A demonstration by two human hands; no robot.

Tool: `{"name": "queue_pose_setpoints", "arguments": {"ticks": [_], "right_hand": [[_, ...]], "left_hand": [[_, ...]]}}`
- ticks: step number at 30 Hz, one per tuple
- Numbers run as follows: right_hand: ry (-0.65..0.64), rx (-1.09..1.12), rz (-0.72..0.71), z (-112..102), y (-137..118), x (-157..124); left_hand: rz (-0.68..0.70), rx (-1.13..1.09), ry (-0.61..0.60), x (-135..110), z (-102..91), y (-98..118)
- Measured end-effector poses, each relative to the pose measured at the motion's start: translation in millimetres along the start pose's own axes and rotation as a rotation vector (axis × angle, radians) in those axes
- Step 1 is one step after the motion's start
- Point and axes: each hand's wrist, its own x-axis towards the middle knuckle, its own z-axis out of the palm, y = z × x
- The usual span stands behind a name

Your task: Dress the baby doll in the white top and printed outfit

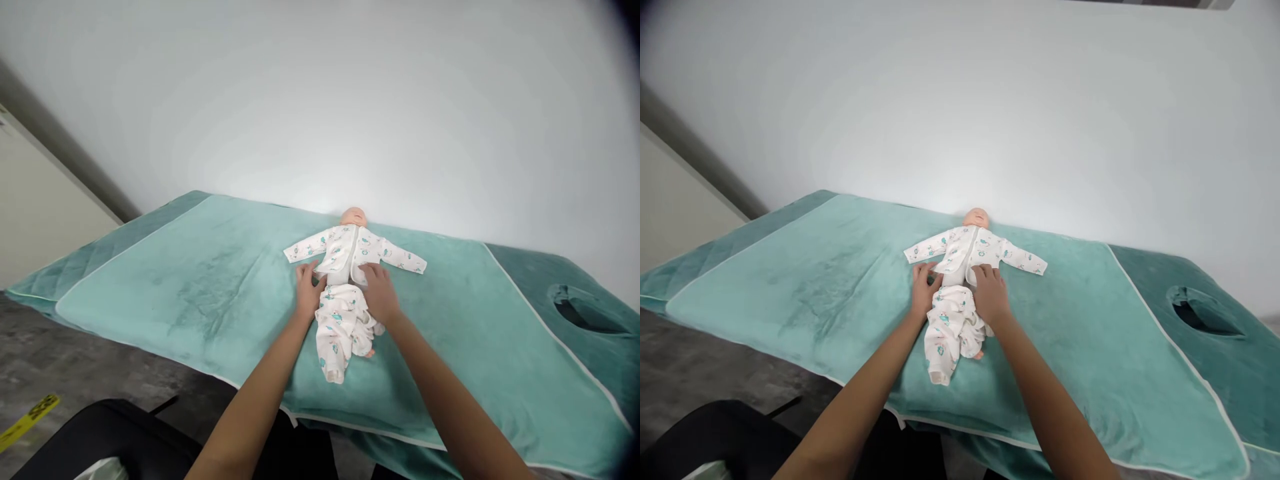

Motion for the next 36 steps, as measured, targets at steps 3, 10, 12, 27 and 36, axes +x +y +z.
{"name": "queue_pose_setpoints", "arguments": {"ticks": [3, 10, 12, 27, 36], "right_hand": [[-0.092, -0.195, 0.026, 5.9, -13.2, 13.2], [0.088, 0.140, 0.214, 21.9, 24.5, 20.4], [0.196, 0.288, 0.237, 18.4, 40.3, 18.2], [0.520, 0.393, 0.664, -2.9, 127.9, -46.9], [0.506, 0.245, 0.548, 4.3, 117.8, -45.1]], "left_hand": [[0.056, 0.062, -0.054, 11.0, -0.9, 6.9], [-0.094, -0.127, 0.072, 28.5, -10.1, -1.8], [-0.034, -0.119, -0.041, 28.6, -7.4, -7.6], [0.492, 0.485, -0.312, 28.3, -4.4, -8.8], [0.508, 0.572, -0.280, 36.3, -1.2, -9.4]]}}
